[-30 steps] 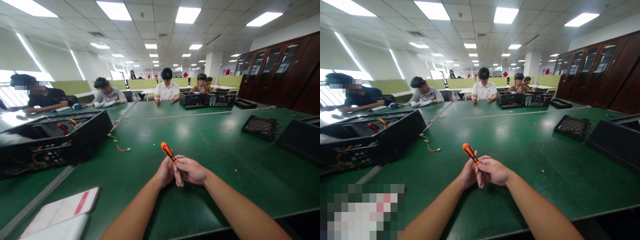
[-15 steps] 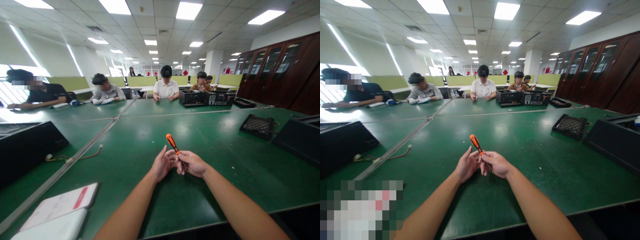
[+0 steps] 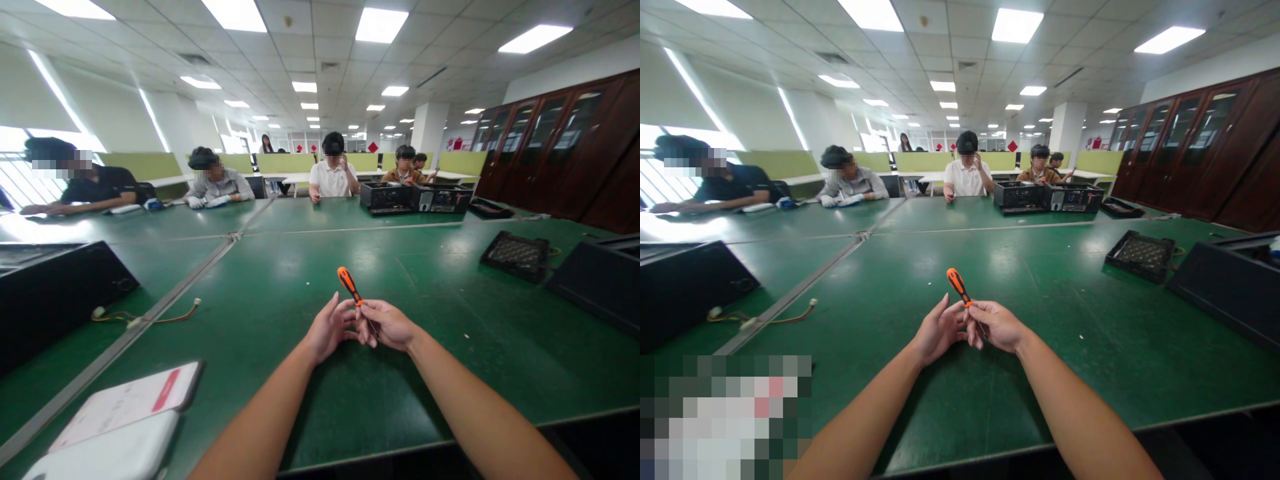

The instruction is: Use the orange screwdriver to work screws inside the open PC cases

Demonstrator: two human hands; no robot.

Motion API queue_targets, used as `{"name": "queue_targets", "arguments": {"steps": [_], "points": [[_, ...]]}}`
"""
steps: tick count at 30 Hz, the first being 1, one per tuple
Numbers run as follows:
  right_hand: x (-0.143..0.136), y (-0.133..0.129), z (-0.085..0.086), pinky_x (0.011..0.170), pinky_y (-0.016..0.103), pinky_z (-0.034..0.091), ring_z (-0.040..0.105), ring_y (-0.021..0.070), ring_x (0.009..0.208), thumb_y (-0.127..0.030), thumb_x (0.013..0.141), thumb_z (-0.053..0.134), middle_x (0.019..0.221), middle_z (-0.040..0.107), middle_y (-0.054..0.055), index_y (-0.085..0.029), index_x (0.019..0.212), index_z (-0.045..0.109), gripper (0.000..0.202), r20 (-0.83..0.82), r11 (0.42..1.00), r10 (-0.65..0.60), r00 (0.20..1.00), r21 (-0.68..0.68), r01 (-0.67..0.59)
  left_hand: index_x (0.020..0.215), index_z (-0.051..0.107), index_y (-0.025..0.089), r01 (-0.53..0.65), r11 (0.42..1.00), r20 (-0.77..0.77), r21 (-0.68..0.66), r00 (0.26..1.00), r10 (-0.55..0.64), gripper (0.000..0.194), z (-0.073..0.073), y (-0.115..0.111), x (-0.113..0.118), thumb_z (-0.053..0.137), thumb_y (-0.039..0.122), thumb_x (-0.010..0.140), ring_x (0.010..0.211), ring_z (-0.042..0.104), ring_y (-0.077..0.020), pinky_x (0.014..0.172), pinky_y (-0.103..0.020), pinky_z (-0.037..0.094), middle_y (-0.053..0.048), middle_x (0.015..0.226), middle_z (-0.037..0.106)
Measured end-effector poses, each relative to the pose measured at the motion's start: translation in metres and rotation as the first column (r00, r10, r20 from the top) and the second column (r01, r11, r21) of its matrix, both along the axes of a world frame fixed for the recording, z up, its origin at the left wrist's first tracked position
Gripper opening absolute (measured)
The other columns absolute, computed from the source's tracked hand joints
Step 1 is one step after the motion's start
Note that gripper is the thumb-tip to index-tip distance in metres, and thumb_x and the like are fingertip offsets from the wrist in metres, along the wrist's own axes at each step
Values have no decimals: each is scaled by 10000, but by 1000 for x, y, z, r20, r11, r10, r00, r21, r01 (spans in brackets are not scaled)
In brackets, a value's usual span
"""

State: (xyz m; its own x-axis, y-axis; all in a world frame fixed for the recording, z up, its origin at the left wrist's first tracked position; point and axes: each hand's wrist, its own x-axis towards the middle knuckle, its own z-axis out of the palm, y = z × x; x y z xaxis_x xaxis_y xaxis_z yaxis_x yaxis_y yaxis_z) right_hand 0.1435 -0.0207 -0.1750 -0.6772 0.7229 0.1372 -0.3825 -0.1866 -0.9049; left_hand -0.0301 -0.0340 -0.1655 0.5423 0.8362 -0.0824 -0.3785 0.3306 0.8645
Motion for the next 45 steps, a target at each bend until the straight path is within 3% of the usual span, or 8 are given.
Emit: {"name": "queue_targets", "arguments": {"steps": [8, 22, 39, 45], "points": [[1, -1, 2, 367, 181, 383, 572, 114, 395, -528, 857, 671, 523, 641, -11, -172, 843, 547, 378, 3, 1000, -9, 1000, -4, 9, 1018, 613, 175, 31, 999, 31, 20, 999, -32, 566, 0, -2, 1, 375, 677, 907, 778, 621, -233, 733, -360, 486, -57, 807, 629], [1, 1, -1, 316, 159, 310, 517, 85, 329, -534, 875, 648, 519, 661, -1, -155, 842, 572, 389, 29, 1000, 3, 1000, 9, -3, 1189, 596, 171, 19, 1000, 39, 17, 999, -20, 614, 0, -1, 0, 347, 663, 920, 818, 588, -233, 747, -355, 482, -69, 867, 621], [3, -1, 3, 306, 162, 229, 536, 88, 347, -560, 846, 667, 526, 657, -18, -172, 875, 549, 406, 41, 1000, 0, 999, -2, 0, 1180, 597, 173, 17, 1000, 21, 25, 1000, -17, 605, -4, 1, 0, 357, 663, 918, 738, 577, -204, 738, -346, 453, -49, 848, 625], [5, 0, 1, 310, 162, 230, 480, 68, 314, -553, 860, 653, 533, 656, -20, -169, 882, 566, 394, 56, 1000, -5, 998, -7, 5, 1168, 600, 185, -5, 999, 22, 42, 1000, 4, 605, -1, 0, 1, 375, 681, 904, 708, 583, -194, 744, -350, 467, -32, 814, 618]]}}
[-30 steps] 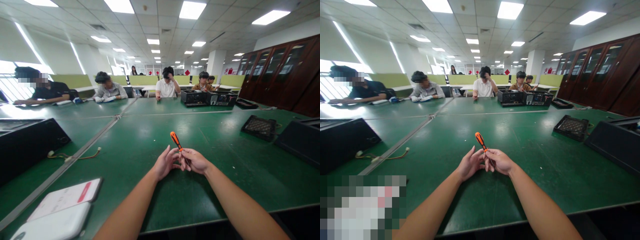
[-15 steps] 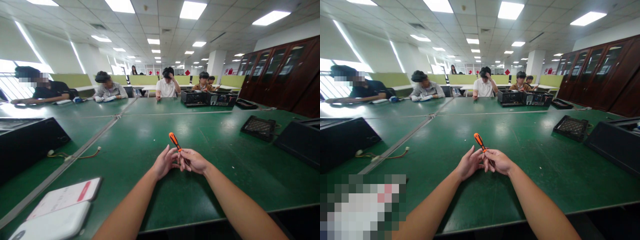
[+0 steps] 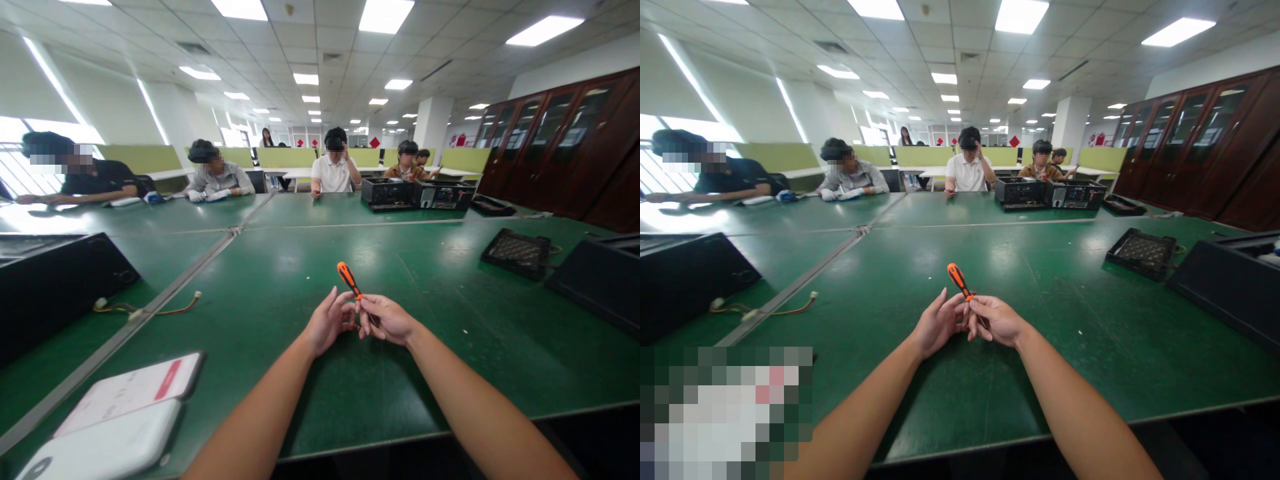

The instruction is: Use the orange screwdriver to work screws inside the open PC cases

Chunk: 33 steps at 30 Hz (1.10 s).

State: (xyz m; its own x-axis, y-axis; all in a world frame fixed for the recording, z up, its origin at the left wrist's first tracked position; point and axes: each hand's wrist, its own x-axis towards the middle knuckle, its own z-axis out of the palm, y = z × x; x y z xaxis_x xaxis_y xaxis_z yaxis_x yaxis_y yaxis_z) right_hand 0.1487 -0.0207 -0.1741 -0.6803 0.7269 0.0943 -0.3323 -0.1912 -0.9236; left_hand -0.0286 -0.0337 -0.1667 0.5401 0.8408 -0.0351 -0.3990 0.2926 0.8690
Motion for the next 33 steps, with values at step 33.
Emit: {"name": "queue_targets", "arguments": {"steps": [33], "points": [[-10, 4, -15, 920, 412, 481, 678, 270, 923, -118, 731, 610, 895, 768, 67, -194, 803, 776, 196, 341, 795, -450, 825, 573, 197, 1250, 643, 207, 54, 624, -409, 779, 798, 442, 381, -1, -9, 10, 566, 408, 936, 1225, 548, -278, 1117, -445, 374, -124, 1272, 632]]}}
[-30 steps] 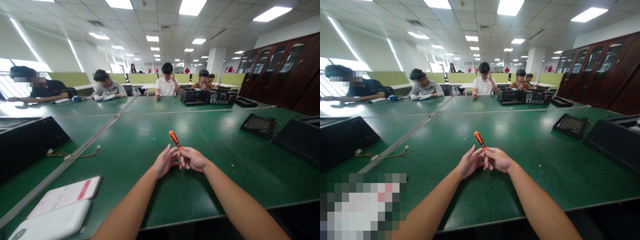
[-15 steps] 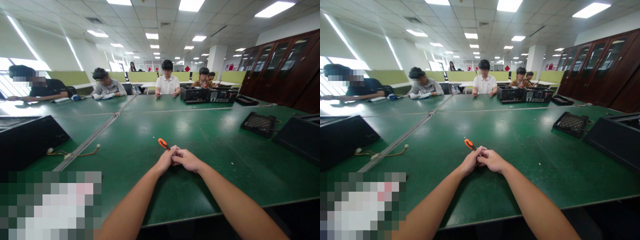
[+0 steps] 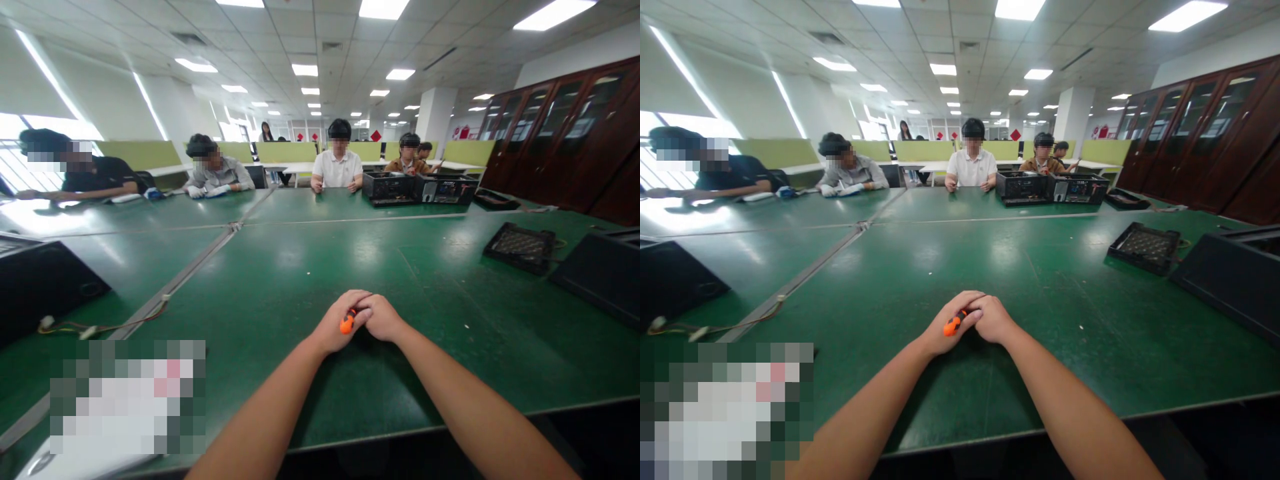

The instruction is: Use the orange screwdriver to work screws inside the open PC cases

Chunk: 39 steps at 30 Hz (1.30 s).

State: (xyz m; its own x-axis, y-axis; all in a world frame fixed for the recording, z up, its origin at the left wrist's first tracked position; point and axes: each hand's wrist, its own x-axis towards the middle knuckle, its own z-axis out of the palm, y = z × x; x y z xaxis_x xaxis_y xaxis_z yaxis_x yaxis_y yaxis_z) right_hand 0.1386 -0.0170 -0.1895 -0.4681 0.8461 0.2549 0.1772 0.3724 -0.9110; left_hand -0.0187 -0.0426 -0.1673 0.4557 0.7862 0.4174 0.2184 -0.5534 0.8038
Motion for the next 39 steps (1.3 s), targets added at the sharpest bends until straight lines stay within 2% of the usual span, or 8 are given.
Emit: {"name": "queue_targets", "arguments": {"steps": [6, 12, 18, 21, 24, 28, 33, 39], "points": [[4, 3, 3, 934, 412, 480, 670, 277, 1021, -162, 748, 640, 1039, 763, 72, -209, 967, 765, 257, -8, 996, -85, 996, -34, 85, 1385, 508, 218, -127, 991, 50, 35, 991, 125, 542, 0, 1, -2, 641, 395, 890, 1328, 465, -292, 1164, -455, 318, -128, 1406, 518], [-7, -2, -1, 473, 244, 482, 673, 167, 526, -431, 880, 569, 679, 717, 73, -143, 857, 689, 313, -58, 962, -1, 998, -271, -15, 1427, 440, 200, -313, 941, -4, -128, 949, 315, 564, -12, 11, -8, 561, 432, 928, 1312, 481, -286, 1156, -469, 310, -139, 1427, 489], [-4, 0, 6, 737, 319, 546, 715, 202, 815, -440, 866, 586, 887, 755, 82, -154, 1096, 682, 379, -137, 983, -101, 986, -169, 77, 1311, 574, 195, -319, 931, 71, -175, 939, 335, 438, -11, 12, -6, 485, 445, 963, 1212, 543, -267, 1098, -428, 385, -121, 1294, 578], [-2, 3, 4, 843, 353, 507, 688, 238, 906, -383, 831, 631, 918, 763, 59, -186, 950, 749, 259, -87, 990, -125, 988, -75, 118, 1203, 673, 219, -212, 973, 102, -90, 970, 221, 364, -5, 8, -4, 585, 425, 916, 1180, 547, -266, 1098, -426, 393, -98, 1205, 608], [1, 4, 0, 780, 341, 484, 674, 241, 784, -275, 763, 683, 744, 752, 41, -179, 717, 760, 130, 27, 991, -119, 993, -53, 120, 1123, 735, 232, -164, 986, 49, 14, 985, 163, 303, 0, 4, -2, 645, 387, 879, 1159, 550, -272, 1084, -449, 407, -104, 1189, 599], [3, 5, 1, 715, 310, 461, 669, 237, 768, -269, 758, 703, 734, 754, 42, -170, 725, 768, 122, 113, 991, -103, 988, -74, 111, 1122, 741, 240, -193, 977, 32, 90, 981, 191, 290, 0, 2, -3, 636, 371, 886, 1104, 574, -263, 1036, -440, 445, -106, 1198, 581], [-3, -5, 7, 517, 242, 443, 639, 158, 558, -354, 861, 604, 695, 743, 60, -142, 775, 736, 264, 131, 965, 57, 990, -261, -21, 1174, 697, 224, -366, 930, 20, -45, 930, 367, 366, -4, 8, -6, 614, 434, 886, 1188, 535, -269, 1114, -427, 357, -87, 1222, 587], [-7, -13, 8, 414, 208, 446, 625, 128, 495, -420, 907, 505, 739, 756, 118, -133, 794, 696, 363, 51, 881, 202, 978, -446, -158, 652, 751, 201, -336, 916, -124, -218, 941, 316, 486, -7, 13, -9, 526, 560, 892, 962, 624, -278, 986, -412, 455, -89, 1004, 685]]}}
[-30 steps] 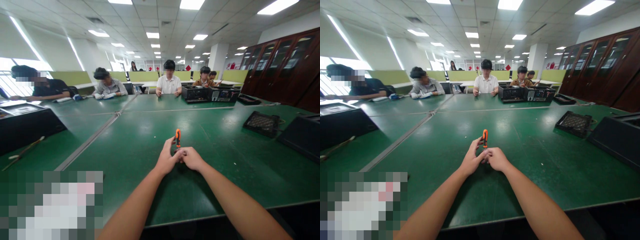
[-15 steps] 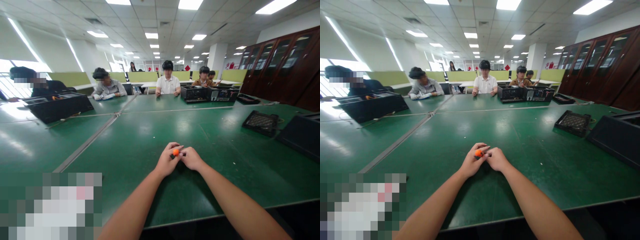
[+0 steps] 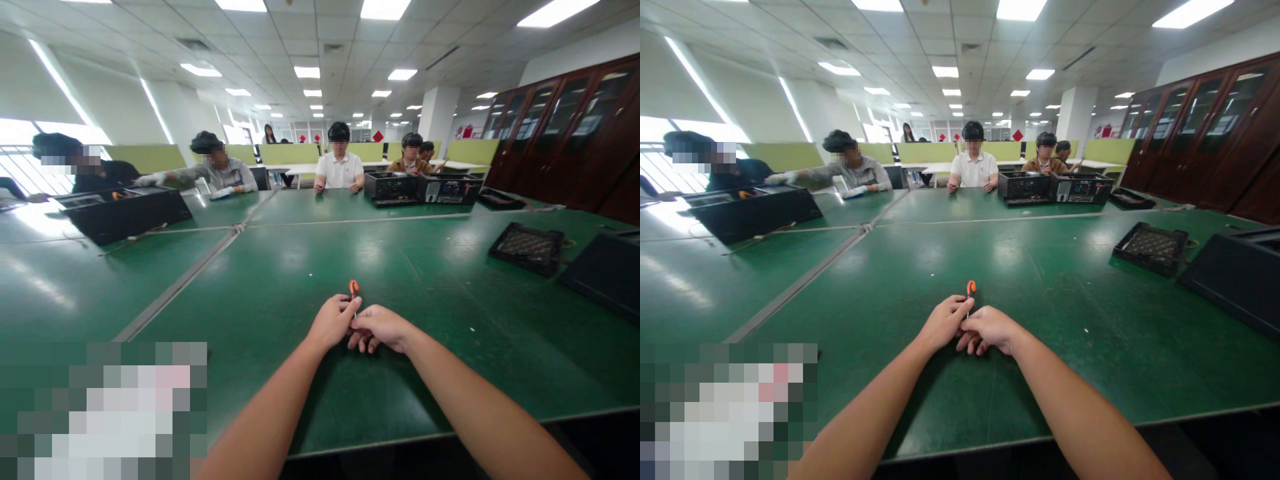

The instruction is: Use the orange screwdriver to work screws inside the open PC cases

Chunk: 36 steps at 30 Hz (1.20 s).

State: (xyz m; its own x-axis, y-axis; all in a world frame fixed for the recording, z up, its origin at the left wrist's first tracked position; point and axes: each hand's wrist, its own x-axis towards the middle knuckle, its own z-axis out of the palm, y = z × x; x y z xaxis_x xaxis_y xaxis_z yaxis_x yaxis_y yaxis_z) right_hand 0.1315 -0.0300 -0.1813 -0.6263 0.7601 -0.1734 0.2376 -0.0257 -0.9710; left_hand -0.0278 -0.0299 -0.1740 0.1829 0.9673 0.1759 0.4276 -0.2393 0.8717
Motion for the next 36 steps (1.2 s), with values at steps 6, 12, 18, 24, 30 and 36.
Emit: {"name": "queue_targets", "arguments": {"steps": [6, 12, 18, 24, 30, 36], "points": [[5, 7, -1, 706, 301, 507, 673, 224, 789, -306, 752, 720, 752, 741, 39, -171, 702, 743, 146, -72, 959, -172, 982, 218, 184, 989, 790, 233, 76, 964, 16, 253, 996, -83, 279, 7, -9, 3, 586, 404, 906, 1157, 570, -292, 1077, -453, 396, -99, 1204, 642], [5, 10, -4, 790, 325, 507, 673, 247, 927, -158, 746, 649, 919, 764, 61, -204, 868, 784, 187, -88, 942, -232, 969, 229, 246, 1266, 671, 267, 226, 916, -97, 331, 974, -206, 389, 11, -13, 6, 604, 402, 908, 1212, 544, -283, 1089, -429, 395, -106, 1269, 619], [1, 2, 0, 480, 279, 499, 688, 201, 606, -410, 876, 547, 785, 755, 130, -128, 792, 719, 341, -32, 994, -106, 994, -25, 105, 1094, 758, 200, -126, 973, -171, 195, 972, 160, 481, 11, -5, -5, 642, 582, 825, 1177, 575, -325, 1057, -454, 418, -124, 1239, 636], [2, 2, 5, 634, 287, 522, 669, 171, 658, -401, 854, 577, 748, 737, 68, -134, 792, 719, 309, -74, 988, -141, 987, 44, 145, 766, 799, 212, -71, 984, -177, 162, 979, 100, 442, 10, -3, -7, 518, 515, 922, 986, 656, -251, 942, -390, 488, -82, 995, 726], [2, 6, 5, 804, 295, 459, 631, 231, 893, -292, 711, 745, 763, 702, 19, -184, 614, 698, 153, -115, 924, -252, 961, 265, 274, 1036, 770, 224, 145, 910, -48, 388, 989, -137, 287, 10, -14, 6, 541, 373, 949, 1069, 616, -217, 980, -364, 474, -81, 1102, 691], [-4, 0, 4, 581, 287, 486, 634, 182, 614, -325, 807, 559, 648, 679, 52, -147, 677, 699, 262, -65, 979, -167, 984, 109, 174, 759, 767, 184, 69, 979, -229, 192, 973, -23, 499, 8, -9, 2, 415, 451, 990, 1007, 636, -223, 954, -356, 463, -78, 992, 715]]}}
